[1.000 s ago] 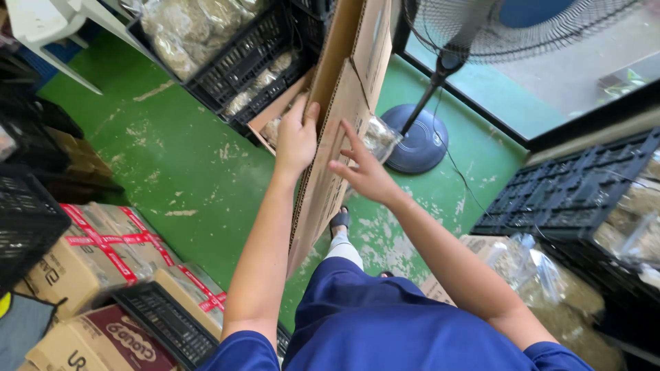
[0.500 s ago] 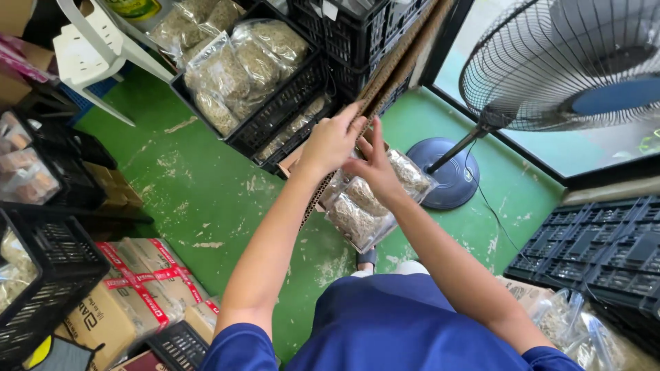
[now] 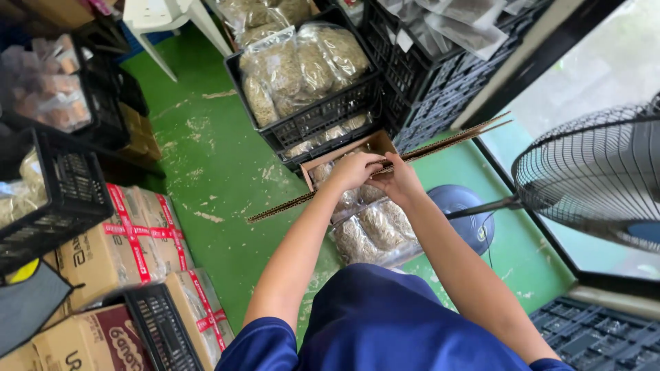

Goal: The person assembles a cardboard box and then places several plastic bags filled with dried matter into multiple boxes before moving to a table to organize clothes and place items into a pouch.

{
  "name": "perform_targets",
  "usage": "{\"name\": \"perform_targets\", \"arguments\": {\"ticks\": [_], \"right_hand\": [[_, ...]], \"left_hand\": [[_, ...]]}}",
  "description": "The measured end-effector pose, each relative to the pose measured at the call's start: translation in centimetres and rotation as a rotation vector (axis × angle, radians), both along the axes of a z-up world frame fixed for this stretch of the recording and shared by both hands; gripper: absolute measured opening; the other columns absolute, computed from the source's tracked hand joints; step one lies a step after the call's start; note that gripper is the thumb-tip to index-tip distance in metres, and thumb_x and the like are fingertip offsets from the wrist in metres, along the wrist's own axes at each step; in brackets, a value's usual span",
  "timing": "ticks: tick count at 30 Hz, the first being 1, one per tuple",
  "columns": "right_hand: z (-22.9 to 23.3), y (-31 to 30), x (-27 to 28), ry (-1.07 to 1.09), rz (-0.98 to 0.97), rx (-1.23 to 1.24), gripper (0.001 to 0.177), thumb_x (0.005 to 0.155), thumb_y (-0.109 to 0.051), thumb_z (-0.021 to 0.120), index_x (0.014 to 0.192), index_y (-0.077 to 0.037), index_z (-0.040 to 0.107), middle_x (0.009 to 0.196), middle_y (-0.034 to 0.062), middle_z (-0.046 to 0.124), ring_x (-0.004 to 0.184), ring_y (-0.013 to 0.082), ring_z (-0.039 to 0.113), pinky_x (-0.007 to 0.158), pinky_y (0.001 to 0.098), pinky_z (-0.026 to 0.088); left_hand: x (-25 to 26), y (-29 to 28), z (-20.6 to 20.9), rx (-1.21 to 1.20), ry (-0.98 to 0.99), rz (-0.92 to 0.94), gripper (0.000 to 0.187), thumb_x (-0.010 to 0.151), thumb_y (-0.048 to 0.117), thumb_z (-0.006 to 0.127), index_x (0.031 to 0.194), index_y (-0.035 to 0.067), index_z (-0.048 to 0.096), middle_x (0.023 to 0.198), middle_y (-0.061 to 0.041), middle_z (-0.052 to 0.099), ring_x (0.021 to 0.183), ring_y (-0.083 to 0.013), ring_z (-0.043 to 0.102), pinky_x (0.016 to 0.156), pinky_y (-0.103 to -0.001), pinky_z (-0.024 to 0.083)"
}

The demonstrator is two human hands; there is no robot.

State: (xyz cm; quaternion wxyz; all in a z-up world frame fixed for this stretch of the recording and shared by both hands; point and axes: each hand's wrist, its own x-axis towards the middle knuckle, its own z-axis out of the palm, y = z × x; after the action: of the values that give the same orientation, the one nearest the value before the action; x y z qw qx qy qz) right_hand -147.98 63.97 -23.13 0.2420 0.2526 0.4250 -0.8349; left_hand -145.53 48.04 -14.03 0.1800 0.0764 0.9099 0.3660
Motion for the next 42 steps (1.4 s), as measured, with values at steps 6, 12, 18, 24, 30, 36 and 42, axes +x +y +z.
{"name": "perform_targets", "arguments": {"ticks": [6,12,18,24,30,36,42], "right_hand": [[-1.8,0.0,-2.9,-0.018,0.113,0.167,0.044,0.094,-0.027,0.065,0.123,-0.001,0.045,0.087,0.013,0.058,0.076,0.0424,0.072,0.075,0.0672,0.062],[-0.2,-0.1,-4.5,-0.041,0.074,0.163,0.071,0.092,-0.025,0.07,0.143,0.003,0.03,0.107,0.0354,0.053,0.087,0.0514,0.067,0.076,0.0731,0.059],[7.3,-0.3,-2.4,-0.009,0.111,0.108,0.086,0.098,-0.028,0.068,0.156,-0.004,0.01,0.134,0.0565,0.024,0.122,0.0666,0.05,0.089,0.0702,0.052],[5.7,1.2,-2.6,0.068,0.132,0.072,0.085,0.099,-0.013,0.06,0.163,-0.011,0.004,0.14,0.0381,0.03,0.131,0.0541,0.053,0.096,0.072,0.05],[3.5,3.5,-1.5,0.15,0.066,0.064,0.072,0.098,-0.006,0.061,0.16,-0.011,0.026,0.136,0.0235,0.046,0.132,0.0402,0.057,0.102,0.063,0.054],[2.2,4.8,0.0,0.176,-0.017,0.159,0.057,0.099,-0.011,0.061,0.154,-0.015,0.044,0.116,0.0051,0.063,0.104,0.0207,0.066,0.086,0.0387,0.06],[1.9,6.9,5.2,0.117,-0.193,0.177,0.05,0.097,-0.01,0.064,0.146,-0.015,0.055,0.108,0.0043,0.07,0.098,0.0211,0.071,0.079,0.036,0.063]], "left_hand": [[-0.8,0.6,-1.8,-0.037,-0.002,0.063,0.033,0.103,0.035,0.053,0.132,0.032,0.068,0.127,-0.01,0.073,0.123,-0.04,0.064,0.11,-0.052,0.048],[-2.6,0.5,-2.9,-0.061,0.017,0.086,0.033,0.102,0.042,0.053,0.13,0.036,0.068,0.126,-0.008,0.073,0.121,-0.0392,0.065,0.108,-0.05,0.05],[-3.4,-0.1,0.3,0.082,-0.01,0.113,0.032,0.103,0.035,0.054,0.127,0.028,0.073,0.115,-0.011,0.077,0.112,-0.043,0.069,0.103,-0.054,0.051],[-8.4,1.4,-8.4,-0.212,0.121,0.337,0.03,0.099,0.063,0.042,0.116,0.055,0.065,0.112,0.008,0.075,0.108,-0.0257,0.073,0.092,-0.049,0.059],[-3.8,4.7,-4.8,-0.34,0.678,0.346,0.051,0.094,0.024,0.069,0.141,0.012,0.056,0.156,-0.02,0.044,0.147,-0.0401,0.037,0.112,-0.062,0.04],[-2.1,9.2,-10.9,0.136,0.635,0.122,0.05,0.096,0.017,0.059,0.144,0.007,0.053,0.137,-0.018,0.06,0.135,-0.0359,0.053,0.108,-0.051,0.047],[1.2,12.2,-12.8,0.202,0.464,-0.017,0.053,0.092,0.019,0.063,0.144,0.011,0.055,0.139,-0.02,0.06,0.134,-0.0391,0.054,0.114,-0.05,0.044]]}}
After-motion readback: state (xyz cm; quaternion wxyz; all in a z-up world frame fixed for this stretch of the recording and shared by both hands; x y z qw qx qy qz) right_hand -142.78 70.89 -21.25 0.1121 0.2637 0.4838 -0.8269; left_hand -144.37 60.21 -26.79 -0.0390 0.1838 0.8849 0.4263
